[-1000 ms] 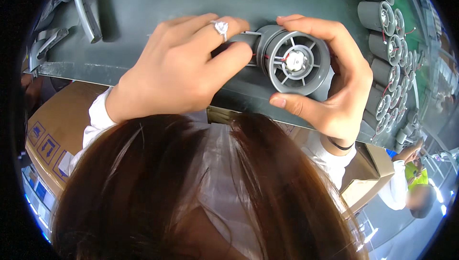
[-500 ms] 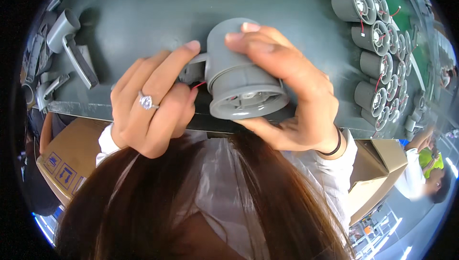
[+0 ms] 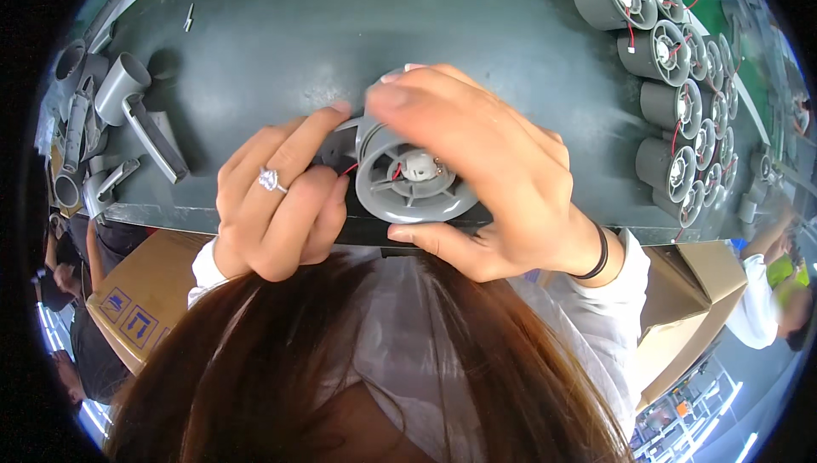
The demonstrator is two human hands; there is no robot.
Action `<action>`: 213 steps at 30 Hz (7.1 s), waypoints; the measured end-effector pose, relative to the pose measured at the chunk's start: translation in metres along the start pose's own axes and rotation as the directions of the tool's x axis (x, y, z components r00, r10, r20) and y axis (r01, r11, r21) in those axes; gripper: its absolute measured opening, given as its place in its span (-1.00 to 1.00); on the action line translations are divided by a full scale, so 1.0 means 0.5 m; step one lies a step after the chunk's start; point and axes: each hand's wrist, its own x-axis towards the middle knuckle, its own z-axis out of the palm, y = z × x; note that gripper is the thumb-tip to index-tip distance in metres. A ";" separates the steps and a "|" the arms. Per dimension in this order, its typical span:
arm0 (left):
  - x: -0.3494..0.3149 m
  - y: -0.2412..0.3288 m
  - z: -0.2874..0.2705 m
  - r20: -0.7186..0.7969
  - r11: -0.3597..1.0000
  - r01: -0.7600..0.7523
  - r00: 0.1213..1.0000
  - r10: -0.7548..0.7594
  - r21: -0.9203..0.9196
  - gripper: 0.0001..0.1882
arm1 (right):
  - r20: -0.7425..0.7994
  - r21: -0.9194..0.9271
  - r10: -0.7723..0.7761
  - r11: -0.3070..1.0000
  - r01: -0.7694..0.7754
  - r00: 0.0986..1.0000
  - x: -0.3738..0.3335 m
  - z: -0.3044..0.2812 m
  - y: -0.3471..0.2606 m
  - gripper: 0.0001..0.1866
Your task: Assembling the internal components, motor, and housing of small handheld electric fans.
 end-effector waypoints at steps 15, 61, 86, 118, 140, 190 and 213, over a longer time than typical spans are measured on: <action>0.010 0.017 -0.014 0.204 0.961 0.248 0.954 -0.220 -0.122 -0.85 | -0.021 -0.134 0.156 0.978 -0.158 0.987 -0.003 0.003 0.004 -0.27; 0.008 0.000 -0.062 0.463 0.823 0.493 0.822 -0.332 -0.284 -0.94 | -0.048 0.114 0.388 0.918 -0.381 0.921 -0.017 0.036 -0.018 -0.29; -0.005 -0.006 -0.067 0.473 0.927 0.349 0.845 -0.248 -0.137 -0.93 | -0.123 0.143 0.336 0.937 -0.318 0.934 -0.025 0.055 -0.008 -0.34; 0.156 -0.181 -0.198 0.238 0.601 0.793 0.567 -0.789 0.102 -0.72 | -0.307 -0.097 0.340 0.918 -0.385 0.889 -0.013 0.028 -0.046 -0.44; 0.243 -0.495 -0.276 0.573 0.732 0.450 0.456 -0.681 0.511 -0.57 | -0.367 -0.326 0.169 0.898 -0.297 0.915 -0.010 0.006 -0.012 -0.64; 0.133 0.107 0.042 0.114 0.609 0.380 0.896 -0.428 -0.696 -0.07 | -0.484 0.135 -0.084 0.976 0.169 0.871 -0.020 0.055 0.005 -0.03; 0.142 -0.007 0.005 0.541 0.947 0.320 0.797 -0.268 -0.002 -0.31 | -0.441 -0.729 0.146 0.517 -0.448 0.886 -0.025 -0.099 0.108 -0.47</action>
